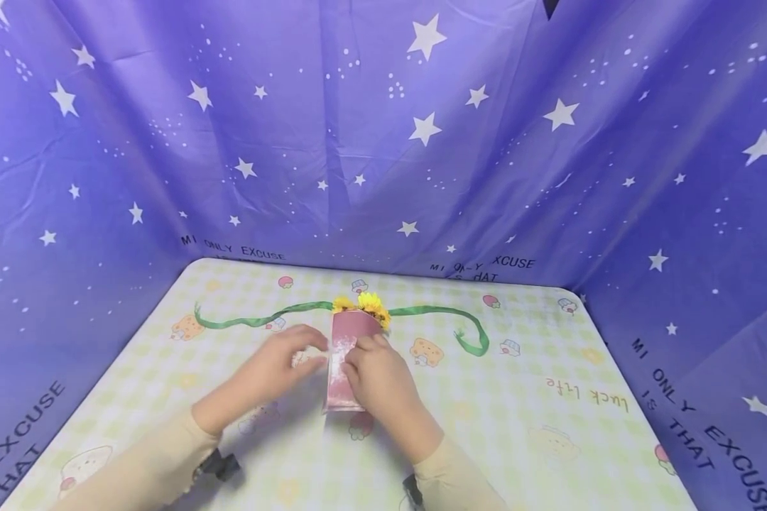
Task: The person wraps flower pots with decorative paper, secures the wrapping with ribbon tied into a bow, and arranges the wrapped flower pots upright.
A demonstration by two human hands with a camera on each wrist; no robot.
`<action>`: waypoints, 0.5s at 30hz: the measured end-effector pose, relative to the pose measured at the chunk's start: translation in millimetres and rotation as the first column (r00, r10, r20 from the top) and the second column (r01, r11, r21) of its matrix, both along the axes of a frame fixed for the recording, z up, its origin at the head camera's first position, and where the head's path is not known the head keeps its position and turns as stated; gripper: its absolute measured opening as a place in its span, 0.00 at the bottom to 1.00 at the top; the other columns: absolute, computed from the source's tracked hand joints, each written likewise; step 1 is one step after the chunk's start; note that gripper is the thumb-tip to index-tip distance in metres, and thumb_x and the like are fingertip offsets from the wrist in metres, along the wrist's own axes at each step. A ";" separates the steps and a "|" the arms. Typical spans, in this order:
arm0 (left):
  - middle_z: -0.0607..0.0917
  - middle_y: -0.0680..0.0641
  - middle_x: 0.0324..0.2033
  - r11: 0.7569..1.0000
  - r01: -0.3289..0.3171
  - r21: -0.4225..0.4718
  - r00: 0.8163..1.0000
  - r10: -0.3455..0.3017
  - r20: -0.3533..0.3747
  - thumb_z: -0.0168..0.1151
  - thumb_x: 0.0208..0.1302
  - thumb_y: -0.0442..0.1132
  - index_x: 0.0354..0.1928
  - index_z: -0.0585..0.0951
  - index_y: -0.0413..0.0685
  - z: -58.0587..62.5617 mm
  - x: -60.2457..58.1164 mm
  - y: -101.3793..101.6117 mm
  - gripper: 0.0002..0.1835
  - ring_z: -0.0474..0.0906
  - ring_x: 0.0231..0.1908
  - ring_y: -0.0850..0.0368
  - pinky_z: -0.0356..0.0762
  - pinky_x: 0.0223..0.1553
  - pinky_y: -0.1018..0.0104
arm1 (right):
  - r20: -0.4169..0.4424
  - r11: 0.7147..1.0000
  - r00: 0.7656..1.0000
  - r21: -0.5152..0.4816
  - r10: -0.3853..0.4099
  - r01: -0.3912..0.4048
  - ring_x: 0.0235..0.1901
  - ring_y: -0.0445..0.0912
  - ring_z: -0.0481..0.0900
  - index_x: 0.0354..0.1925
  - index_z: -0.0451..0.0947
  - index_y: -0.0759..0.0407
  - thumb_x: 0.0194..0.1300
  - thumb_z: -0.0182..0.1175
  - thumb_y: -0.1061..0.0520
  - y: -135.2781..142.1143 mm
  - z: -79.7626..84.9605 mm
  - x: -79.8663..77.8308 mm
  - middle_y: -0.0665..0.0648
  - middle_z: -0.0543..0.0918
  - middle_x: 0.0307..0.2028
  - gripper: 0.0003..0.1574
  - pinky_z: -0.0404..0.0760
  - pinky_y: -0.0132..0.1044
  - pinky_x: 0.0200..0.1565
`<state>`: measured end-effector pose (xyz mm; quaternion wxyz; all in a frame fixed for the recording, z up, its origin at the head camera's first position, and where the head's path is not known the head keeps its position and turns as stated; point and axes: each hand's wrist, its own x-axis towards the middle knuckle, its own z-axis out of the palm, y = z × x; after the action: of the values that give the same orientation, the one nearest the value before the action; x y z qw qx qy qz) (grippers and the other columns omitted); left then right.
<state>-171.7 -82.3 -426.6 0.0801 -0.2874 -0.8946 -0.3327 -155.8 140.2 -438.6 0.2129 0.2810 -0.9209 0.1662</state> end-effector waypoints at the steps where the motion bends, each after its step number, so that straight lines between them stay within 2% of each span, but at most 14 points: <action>1: 0.87 0.53 0.47 0.999 0.030 -0.020 0.999 -0.030 -0.017 0.69 0.67 0.39 0.46 0.85 0.49 -0.3 5.5 9.1 0.08 0.83 0.50 0.56 0.83 0.55 0.57 | 0.002 1.000 1.000 -0.004 0.001 -0.001 0.34 0.44 0.75 0.32 0.87 0.53 0.62 0.73 0.56 0.1 0.4 0.2 0.45 0.76 0.28 0.03 0.82 0.43 0.54; 4: 0.87 0.55 0.45 0.997 0.074 -0.032 0.997 -0.075 -0.016 0.68 0.68 0.40 0.45 0.85 0.51 -2.8 15.4 25.2 0.06 0.83 0.48 0.58 0.83 0.54 0.60 | 0.016 1.000 1.000 -0.028 0.005 -0.004 0.34 0.44 0.75 0.32 0.87 0.53 0.62 0.72 0.58 0.6 1.1 1.1 0.44 0.76 0.28 0.03 0.83 0.43 0.52; 7: 0.87 0.55 0.44 0.999 0.040 -0.025 0.999 -0.040 -0.009 0.69 0.68 0.40 0.44 0.85 0.51 -9.1 20.4 31.9 0.06 0.84 0.46 0.59 0.84 0.52 0.62 | 0.038 0.999 0.999 -0.044 0.005 -0.003 0.35 0.44 0.76 0.33 0.87 0.53 0.62 0.72 0.59 0.8 1.4 2.7 0.44 0.77 0.29 0.02 0.83 0.41 0.49; 10: 0.86 0.54 0.45 0.999 0.010 -0.033 1.000 -0.011 -0.013 0.70 0.67 0.40 0.45 0.85 0.51 -14.9 21.7 33.7 0.07 0.84 0.47 0.59 0.84 0.53 0.62 | 0.055 0.999 0.998 -0.049 0.003 -0.001 0.37 0.45 0.78 0.35 0.87 0.53 0.62 0.72 0.59 1.0 1.8 3.8 0.45 0.80 0.31 0.02 0.83 0.42 0.53; 12: 0.86 0.53 0.46 0.999 0.011 -0.045 1.000 -0.012 -0.028 0.70 0.67 0.41 0.46 0.85 0.50 -16.7 22.1 33.8 0.08 0.84 0.48 0.59 0.83 0.54 0.62 | 0.065 0.999 0.998 -0.054 0.003 0.000 0.38 0.45 0.79 0.36 0.87 0.53 0.62 0.72 0.59 1.4 2.8 4.4 0.45 0.82 0.32 0.03 0.83 0.43 0.55; 15: 0.87 0.52 0.48 0.998 0.032 -0.063 0.998 -0.036 -0.057 0.68 0.68 0.41 0.48 0.86 0.49 -17.2 22.4 34.0 0.10 0.84 0.50 0.58 0.83 0.56 0.61 | 0.072 0.998 0.997 -0.061 0.002 0.002 0.38 0.44 0.80 0.37 0.87 0.53 0.62 0.72 0.60 2.2 4.2 5.2 0.46 0.83 0.32 0.04 0.84 0.43 0.52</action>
<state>-149.3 -48.3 -443.9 0.0916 -0.3144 -0.8968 -0.2976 -150.6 142.4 -434.4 0.1880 0.2683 -0.9225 0.2041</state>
